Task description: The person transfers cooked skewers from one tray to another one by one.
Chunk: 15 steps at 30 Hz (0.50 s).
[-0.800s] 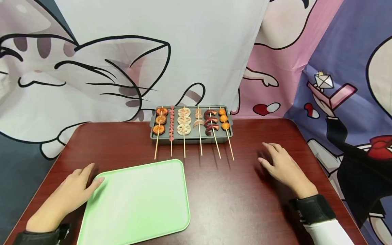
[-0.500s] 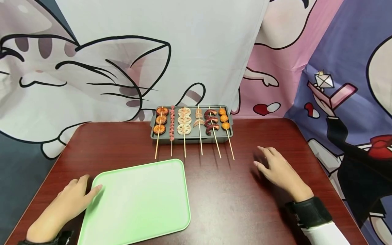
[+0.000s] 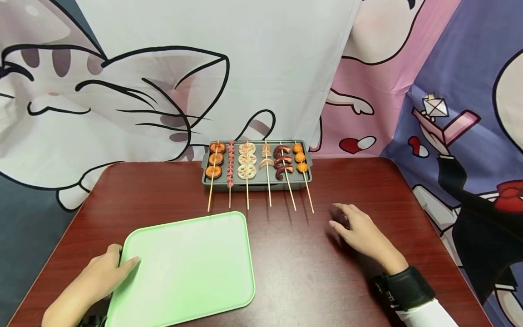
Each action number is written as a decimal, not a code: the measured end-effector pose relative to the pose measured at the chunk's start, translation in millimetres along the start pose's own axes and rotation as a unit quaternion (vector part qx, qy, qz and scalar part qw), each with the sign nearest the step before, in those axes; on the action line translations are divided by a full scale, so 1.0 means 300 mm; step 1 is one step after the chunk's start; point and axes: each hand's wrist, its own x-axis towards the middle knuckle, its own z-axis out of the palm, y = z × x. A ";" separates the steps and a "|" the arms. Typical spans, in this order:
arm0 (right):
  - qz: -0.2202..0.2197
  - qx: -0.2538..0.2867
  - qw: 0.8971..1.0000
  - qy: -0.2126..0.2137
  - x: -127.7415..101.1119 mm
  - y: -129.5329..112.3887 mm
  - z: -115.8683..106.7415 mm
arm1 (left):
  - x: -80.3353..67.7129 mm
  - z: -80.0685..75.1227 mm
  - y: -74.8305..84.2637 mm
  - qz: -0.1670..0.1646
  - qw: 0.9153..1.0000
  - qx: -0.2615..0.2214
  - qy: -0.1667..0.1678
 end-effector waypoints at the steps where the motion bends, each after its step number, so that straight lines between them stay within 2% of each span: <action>1: 0.006 0.010 1.000 -0.007 -0.002 -0.005 0.001 | -0.001 0.002 0.000 -0.003 1.000 -0.005 -0.006; 8: 0.028 0.075 0.996 -0.042 0.002 -0.036 0.017 | -0.001 0.014 -0.003 -0.005 0.999 -0.025 -0.032; 12: 0.043 0.113 0.990 -0.067 0.002 -0.048 0.030 | -0.006 0.022 -0.004 0.008 0.999 -0.022 -0.029; 15: 0.050 0.143 0.985 -0.088 0.001 -0.058 0.036 | -0.010 0.027 -0.003 0.019 1.000 -0.009 -0.013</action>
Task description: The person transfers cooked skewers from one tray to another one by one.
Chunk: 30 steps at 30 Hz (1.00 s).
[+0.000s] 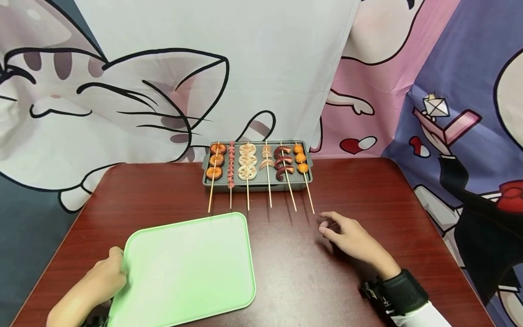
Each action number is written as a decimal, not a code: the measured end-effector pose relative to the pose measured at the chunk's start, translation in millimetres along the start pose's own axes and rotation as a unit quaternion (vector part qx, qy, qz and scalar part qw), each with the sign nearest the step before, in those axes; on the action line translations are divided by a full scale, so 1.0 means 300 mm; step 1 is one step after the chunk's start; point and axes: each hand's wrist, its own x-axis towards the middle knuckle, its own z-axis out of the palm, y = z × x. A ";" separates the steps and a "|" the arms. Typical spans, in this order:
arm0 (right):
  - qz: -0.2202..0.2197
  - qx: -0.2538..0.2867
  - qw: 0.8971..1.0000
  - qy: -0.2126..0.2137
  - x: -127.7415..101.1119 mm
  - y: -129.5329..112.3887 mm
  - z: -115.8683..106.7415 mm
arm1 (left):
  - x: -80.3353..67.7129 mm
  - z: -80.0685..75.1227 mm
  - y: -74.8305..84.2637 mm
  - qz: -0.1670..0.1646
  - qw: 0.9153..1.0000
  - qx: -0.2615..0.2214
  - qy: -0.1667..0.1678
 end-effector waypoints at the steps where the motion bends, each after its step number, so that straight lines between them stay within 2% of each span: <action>1: -0.003 0.005 1.000 -0.006 -0.001 -0.004 0.003 | -0.002 0.001 0.001 0.002 1.000 0.002 0.004; 7: -0.004 0.056 0.998 -0.040 -0.006 -0.025 0.024 | -0.017 0.011 0.011 0.009 1.000 -0.026 0.004; 14: -0.021 0.129 0.988 -0.085 0.007 -0.049 0.052 | -0.022 0.011 0.029 0.013 0.998 -0.064 -0.001; 26: -0.039 0.231 0.961 -0.149 0.047 -0.089 0.115 | -0.015 0.022 0.047 0.027 0.993 -0.111 0.014; 30: -0.036 0.268 0.948 -0.171 0.053 -0.100 0.128 | -0.017 0.030 0.060 0.035 0.991 -0.124 0.022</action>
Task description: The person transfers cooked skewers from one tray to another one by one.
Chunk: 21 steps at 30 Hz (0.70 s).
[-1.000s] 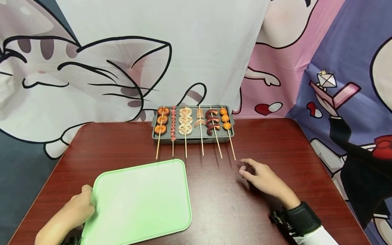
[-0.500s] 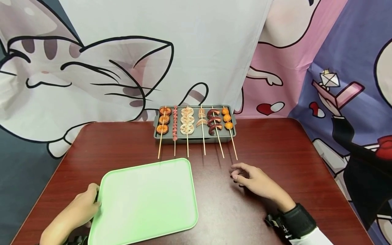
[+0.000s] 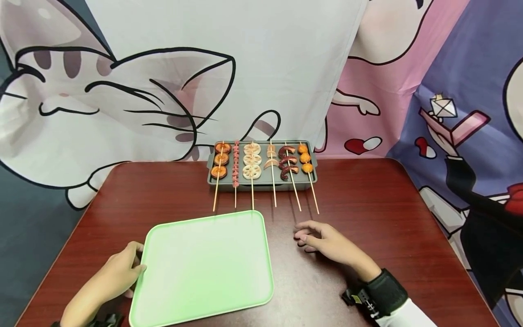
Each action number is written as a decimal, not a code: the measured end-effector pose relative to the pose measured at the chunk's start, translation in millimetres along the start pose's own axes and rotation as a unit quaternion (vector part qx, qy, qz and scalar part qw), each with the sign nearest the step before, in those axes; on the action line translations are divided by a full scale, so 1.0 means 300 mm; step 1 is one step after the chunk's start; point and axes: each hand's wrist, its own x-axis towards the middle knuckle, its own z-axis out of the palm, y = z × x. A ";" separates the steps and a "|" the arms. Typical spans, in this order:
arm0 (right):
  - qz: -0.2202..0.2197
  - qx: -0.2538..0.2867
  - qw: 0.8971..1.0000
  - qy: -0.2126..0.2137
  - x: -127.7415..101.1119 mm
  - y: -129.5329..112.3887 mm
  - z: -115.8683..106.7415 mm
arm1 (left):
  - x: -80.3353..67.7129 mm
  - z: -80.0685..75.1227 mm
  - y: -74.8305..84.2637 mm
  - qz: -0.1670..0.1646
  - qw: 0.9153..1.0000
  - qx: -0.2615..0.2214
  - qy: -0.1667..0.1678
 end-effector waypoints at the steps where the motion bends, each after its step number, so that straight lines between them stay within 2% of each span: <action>1: 0.002 0.012 1.000 -0.004 0.002 0.001 0.002 | 0.001 0.003 0.005 0.003 1.000 -0.002 0.002; 5: 0.012 0.062 0.998 -0.019 0.012 0.004 0.013 | 0.006 0.011 0.024 0.013 1.000 -0.013 0.007; 10: 0.035 0.110 0.993 -0.016 0.029 0.010 0.032 | 0.015 0.024 0.048 0.026 0.999 -0.023 0.011; 16: 0.060 0.135 0.989 0.003 0.051 0.004 0.064 | 0.020 0.046 0.066 0.036 0.999 -0.031 0.014; 21: 0.062 0.149 0.987 0.001 0.067 -0.004 0.084 | 0.025 0.054 0.071 0.041 0.999 -0.032 0.013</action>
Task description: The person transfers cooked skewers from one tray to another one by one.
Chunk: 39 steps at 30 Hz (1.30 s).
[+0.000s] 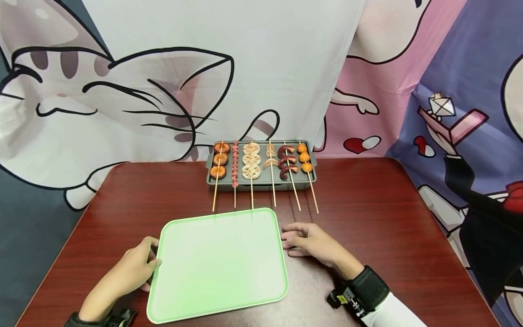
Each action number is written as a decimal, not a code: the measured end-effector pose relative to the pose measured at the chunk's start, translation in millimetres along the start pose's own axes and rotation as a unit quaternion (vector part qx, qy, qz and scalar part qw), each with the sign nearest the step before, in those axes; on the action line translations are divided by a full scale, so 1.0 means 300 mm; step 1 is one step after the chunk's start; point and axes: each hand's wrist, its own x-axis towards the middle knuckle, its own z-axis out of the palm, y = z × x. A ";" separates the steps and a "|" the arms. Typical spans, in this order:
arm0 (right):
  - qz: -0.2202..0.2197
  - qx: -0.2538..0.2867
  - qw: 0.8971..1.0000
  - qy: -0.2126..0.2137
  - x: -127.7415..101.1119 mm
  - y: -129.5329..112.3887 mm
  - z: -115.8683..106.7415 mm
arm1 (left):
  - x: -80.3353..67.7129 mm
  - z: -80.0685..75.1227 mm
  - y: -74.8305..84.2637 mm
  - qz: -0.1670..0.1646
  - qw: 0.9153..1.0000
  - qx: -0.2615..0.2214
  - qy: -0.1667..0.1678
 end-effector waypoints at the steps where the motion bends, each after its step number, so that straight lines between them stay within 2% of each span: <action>1: 0.000 0.000 1.000 0.001 0.003 0.001 0.002 | 0.001 0.000 -0.001 0.000 1.000 -0.001 -0.001; 8: -0.004 -0.050 0.998 0.044 0.025 -0.003 0.033 | 0.002 0.000 0.004 0.004 1.000 -0.005 -0.005; 14: -0.030 -0.140 0.986 0.087 0.040 -0.007 0.064 | 0.002 0.000 0.009 0.008 1.000 -0.004 -0.005; 17: -0.048 -0.197 0.973 0.111 0.045 -0.008 0.076 | 0.004 0.000 0.012 0.008 1.000 -0.003 -0.004; 22: -0.066 -0.308 0.936 0.157 0.052 -0.010 0.093 | 0.008 -0.002 0.020 0.010 1.000 -0.001 -0.001; 25: -0.064 -0.337 0.924 0.169 0.054 -0.011 0.095 | 0.013 0.000 0.024 0.008 1.000 0.002 -0.001; 30: -0.062 -0.345 0.919 0.180 0.052 -0.010 0.089 | 0.023 0.007 0.031 0.006 1.000 0.011 -0.003; 39: -0.056 -0.350 0.918 0.180 0.037 -0.016 0.062 | 0.042 0.017 0.058 0.025 0.999 0.026 -0.004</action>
